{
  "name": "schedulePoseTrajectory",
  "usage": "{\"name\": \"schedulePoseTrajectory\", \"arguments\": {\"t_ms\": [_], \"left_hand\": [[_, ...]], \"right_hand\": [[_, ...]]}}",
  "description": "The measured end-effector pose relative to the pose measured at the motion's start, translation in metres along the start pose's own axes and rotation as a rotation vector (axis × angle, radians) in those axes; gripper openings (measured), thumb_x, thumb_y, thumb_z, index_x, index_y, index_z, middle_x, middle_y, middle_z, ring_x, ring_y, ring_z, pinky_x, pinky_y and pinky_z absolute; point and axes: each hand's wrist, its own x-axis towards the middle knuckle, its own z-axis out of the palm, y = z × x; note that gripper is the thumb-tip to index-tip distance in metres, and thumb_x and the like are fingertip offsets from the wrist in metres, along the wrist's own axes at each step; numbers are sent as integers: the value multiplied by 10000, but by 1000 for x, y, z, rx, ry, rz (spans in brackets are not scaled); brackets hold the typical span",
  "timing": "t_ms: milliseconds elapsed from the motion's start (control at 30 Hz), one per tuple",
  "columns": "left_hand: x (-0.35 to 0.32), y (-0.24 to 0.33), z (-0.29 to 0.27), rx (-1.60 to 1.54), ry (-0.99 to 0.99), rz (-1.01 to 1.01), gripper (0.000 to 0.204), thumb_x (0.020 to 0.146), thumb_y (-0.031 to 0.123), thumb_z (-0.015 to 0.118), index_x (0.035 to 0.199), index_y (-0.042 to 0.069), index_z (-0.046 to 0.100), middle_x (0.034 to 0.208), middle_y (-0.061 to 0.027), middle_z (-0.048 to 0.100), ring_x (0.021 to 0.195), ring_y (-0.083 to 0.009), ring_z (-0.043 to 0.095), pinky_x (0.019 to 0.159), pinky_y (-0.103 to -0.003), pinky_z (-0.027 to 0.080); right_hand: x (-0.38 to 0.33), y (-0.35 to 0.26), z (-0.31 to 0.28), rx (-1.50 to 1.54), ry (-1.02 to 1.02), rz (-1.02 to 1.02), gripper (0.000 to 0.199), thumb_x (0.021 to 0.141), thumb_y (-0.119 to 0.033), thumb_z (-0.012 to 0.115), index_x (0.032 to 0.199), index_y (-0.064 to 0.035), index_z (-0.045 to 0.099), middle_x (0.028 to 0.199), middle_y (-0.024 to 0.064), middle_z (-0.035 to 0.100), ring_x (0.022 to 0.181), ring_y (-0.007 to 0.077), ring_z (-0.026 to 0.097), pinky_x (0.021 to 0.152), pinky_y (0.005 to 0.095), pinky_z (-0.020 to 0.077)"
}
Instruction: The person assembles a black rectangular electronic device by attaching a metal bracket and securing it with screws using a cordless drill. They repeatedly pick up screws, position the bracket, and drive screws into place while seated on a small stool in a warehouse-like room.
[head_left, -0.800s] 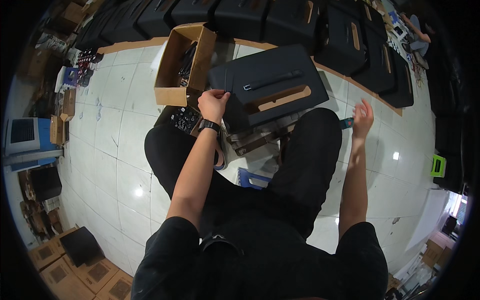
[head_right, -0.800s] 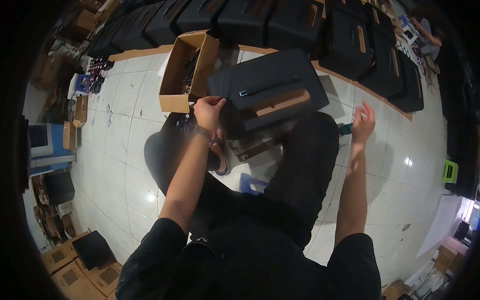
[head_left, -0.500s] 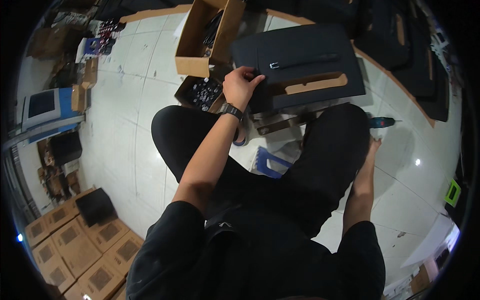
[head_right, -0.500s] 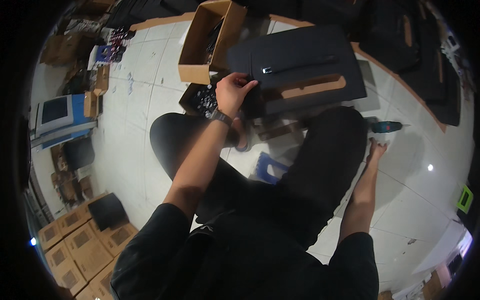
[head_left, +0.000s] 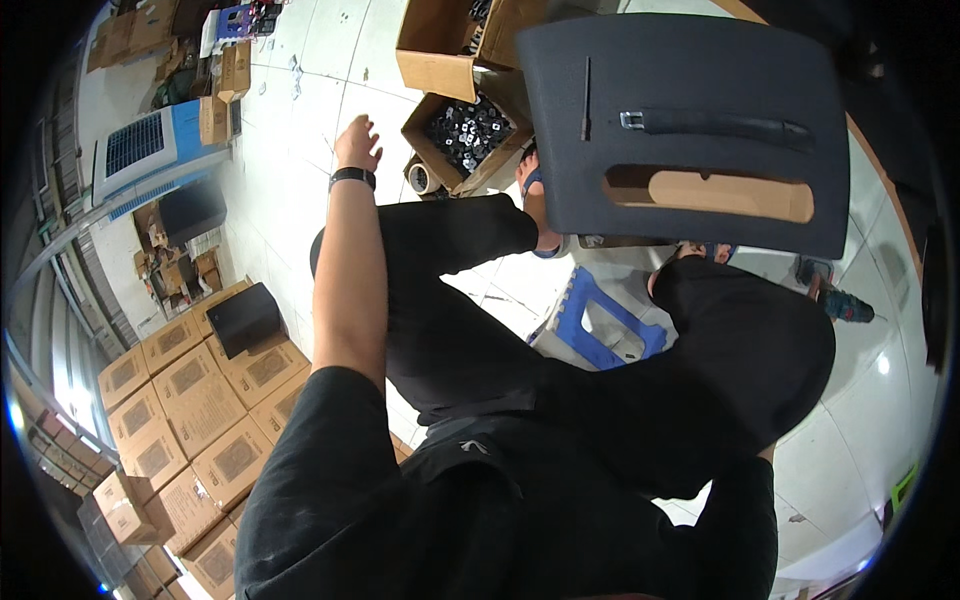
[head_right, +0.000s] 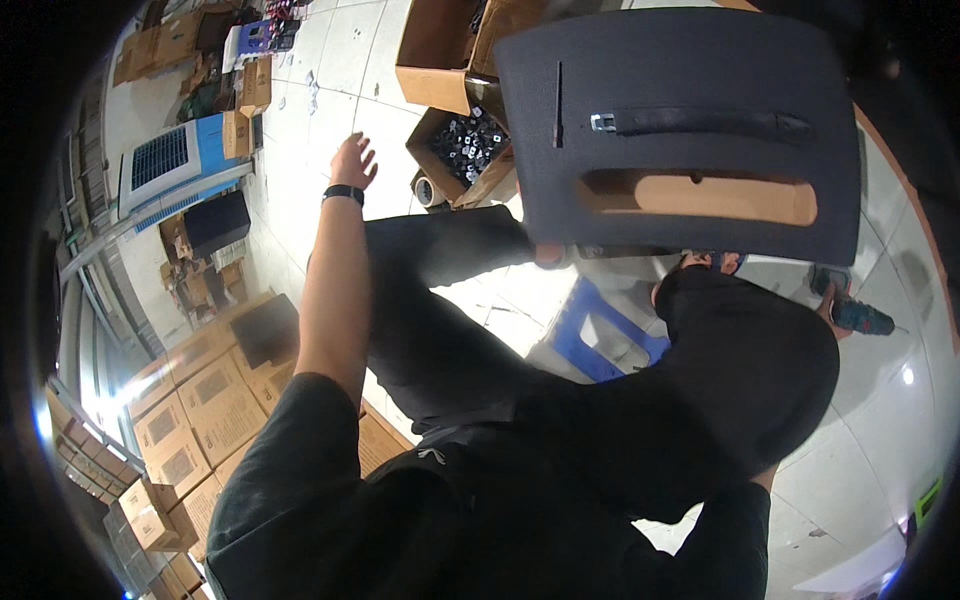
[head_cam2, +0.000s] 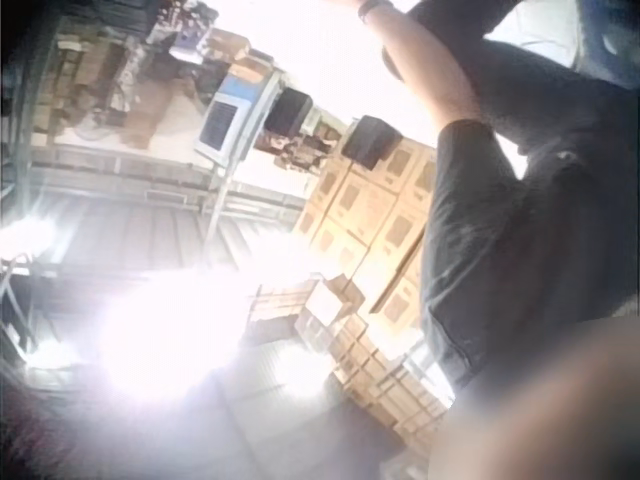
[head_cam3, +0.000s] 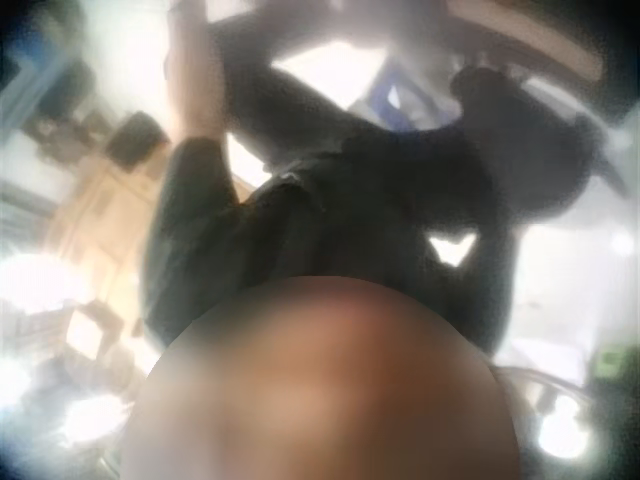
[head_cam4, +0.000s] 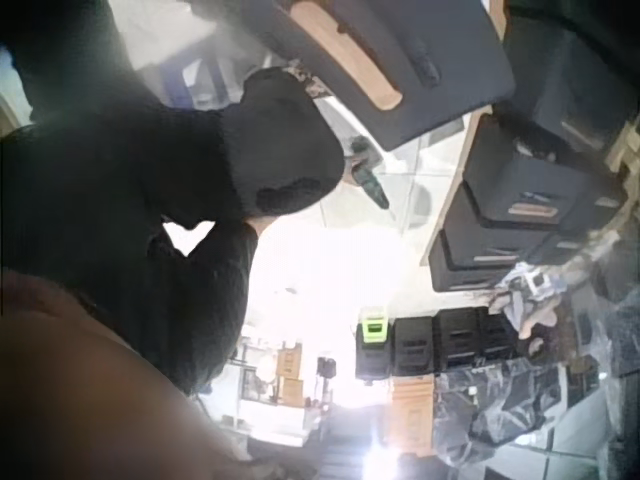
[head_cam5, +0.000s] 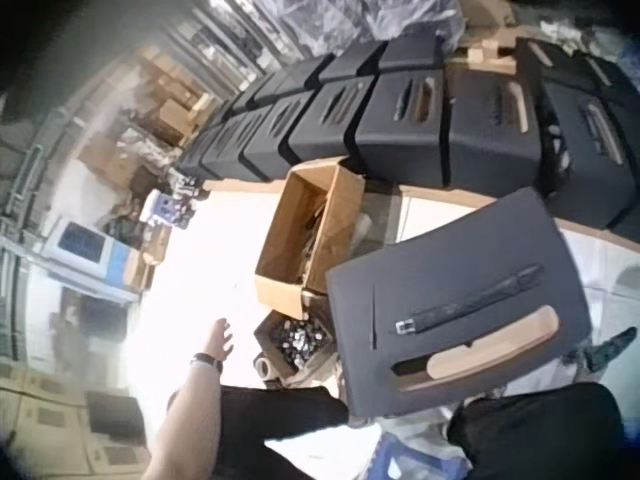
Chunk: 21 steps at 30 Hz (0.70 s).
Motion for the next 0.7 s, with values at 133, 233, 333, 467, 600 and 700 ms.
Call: {"name": "schedulePoseTrajectory", "arguments": {"t_ms": [133, 233, 333, 467, 600, 700], "left_hand": [[192, -127, -97, -127, 197, -332, 375, 1002, 291, 549, 1369, 215, 566, 1389, 34, 617, 1260, -182, 540, 1096, -425, 403], [242, -175, -138, 17, 450, -410, 336, 1003, 211, 533, 1312, 99, 597, 1239, -133, 661, 1123, -259, 634, 933, -505, 540], [169, -222, -23, 588, 245, -418, 277, 981, 148, 603, 1234, 42, 644, 1111, -147, 696, 950, -264, 680, 739, -446, 594], [182, -245, -33, 988, -111, -525, 280, 897, 170, 727, 1165, 97, 766, 1031, -85, 777, 896, -214, 737, 848, -369, 575], [203, -286, -29, 1170, -273, -479, 190, 905, 97, 685, 1069, 79, 778, 945, -71, 779, 772, -150, 727, 713, -362, 591], [225, -341, -25, 1073, -126, -476, 184, 931, 119, 632, 1014, 92, 794, 953, -44, 772, 824, -156, 717, 684, -385, 578]], "right_hand": [[-8, 10, 15, -20, -21, 64, 641, 814, -34, 835, 1354, 17, 493, 1240, 176, 657, 1043, 256, 688, 896, 376, 574], [-17, 30, 16, -11, 11, 135, 619, 823, -35, 825, 1348, 17, 500, 1241, 173, 658, 1052, 258, 686, 906, 381, 571], [-8, 4, -11, -134, 66, 63, 597, 832, -35, 814, 1342, 16, 508, 1243, 171, 659, 1062, 259, 684, 915, 387, 568], [-11, 9, -7, -173, 66, 101, 567, 844, -36, 800, 1333, 16, 518, 1245, 168, 660, 1074, 262, 680, 928, 395, 564], [-11, 1, -14, -237, 107, 118, 538, 856, -36, 785, 1325, 15, 528, 1247, 165, 661, 1087, 264, 677, 941, 403, 560], [-19, 7, -25, -267, 127, 129, 516, 865, -36, 775, 1319, 15, 535, 1249, 163, 662, 1096, 266, 675, 950, 408, 557]]}}
